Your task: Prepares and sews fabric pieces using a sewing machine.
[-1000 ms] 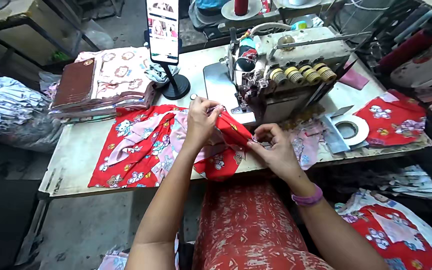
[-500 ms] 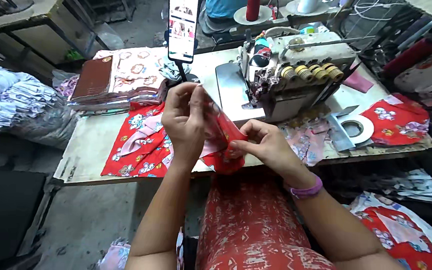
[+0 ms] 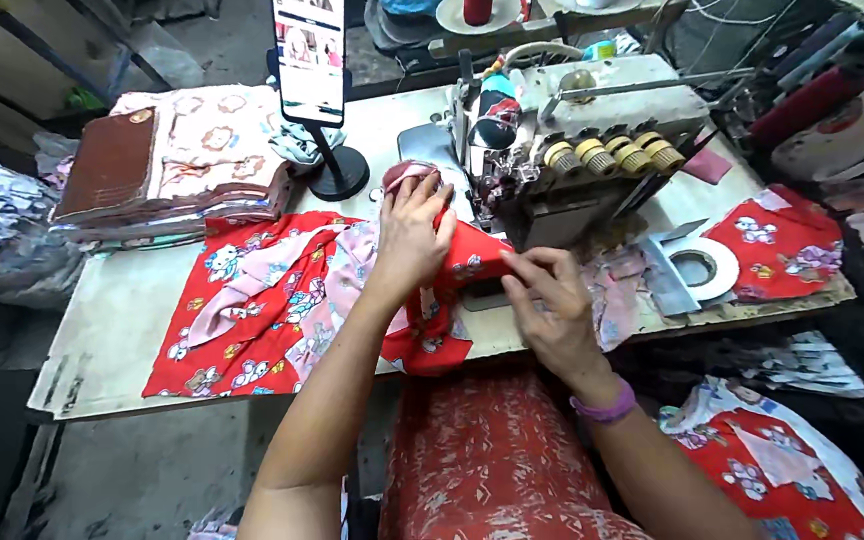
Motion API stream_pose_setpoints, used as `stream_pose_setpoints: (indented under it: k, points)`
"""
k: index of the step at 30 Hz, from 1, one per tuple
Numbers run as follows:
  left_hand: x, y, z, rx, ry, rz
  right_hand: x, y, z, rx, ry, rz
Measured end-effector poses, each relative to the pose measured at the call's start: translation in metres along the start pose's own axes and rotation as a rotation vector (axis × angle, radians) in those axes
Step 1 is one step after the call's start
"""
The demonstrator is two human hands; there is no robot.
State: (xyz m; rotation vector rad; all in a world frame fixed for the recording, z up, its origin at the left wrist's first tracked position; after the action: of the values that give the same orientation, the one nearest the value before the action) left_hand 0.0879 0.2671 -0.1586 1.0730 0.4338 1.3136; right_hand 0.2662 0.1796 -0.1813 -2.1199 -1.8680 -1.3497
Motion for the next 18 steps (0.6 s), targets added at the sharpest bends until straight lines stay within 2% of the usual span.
stream_pose_setpoints:
  k: [3, 6, 9, 11, 13, 15, 18]
  points:
    - [0.015, 0.000, -0.006, 0.077, 0.078, -0.103, 0.012, -0.011, 0.007, -0.001, -0.058, -0.046]
    - [0.027, 0.002, -0.012, 0.061, 0.076, -0.142, 0.021, -0.009, 0.013, 0.061, -0.138, -0.110]
    - [0.020, 0.014, -0.018, -0.122, 0.009, 0.037, 0.018, 0.003, 0.021, 0.095, -0.194, -0.141]
    - [-0.008, 0.034, -0.022, -0.194, -0.001, 0.257, 0.011, 0.016, 0.024, 0.059, -0.210, -0.088]
    - [-0.051, 0.050, -0.032, -0.144, 0.082, 0.368, 0.006, 0.026, 0.014, 0.033, -0.139, 0.031]
    - [-0.104, 0.049, -0.045, -0.022, 0.233, 0.323, 0.005, 0.023, -0.014, 0.040, -0.005, 0.054]
    - [-0.162, 0.022, -0.077, 0.161, 0.363, 0.198, 0.000, -0.015, -0.063, -0.030, 0.158, -0.144]
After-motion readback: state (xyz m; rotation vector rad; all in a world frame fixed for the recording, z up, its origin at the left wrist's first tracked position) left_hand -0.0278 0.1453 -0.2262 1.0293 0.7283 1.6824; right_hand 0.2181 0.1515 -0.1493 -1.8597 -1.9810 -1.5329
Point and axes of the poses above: each hand's wrist, its own x-axis towards the middle knuckle, its own y-axis out of the back of the hand, z = x × y, the point moved 6 cm from there along x, towards the middle knuckle, and after that the axes turned 2 degrees about -z, right-handed, at the moved point
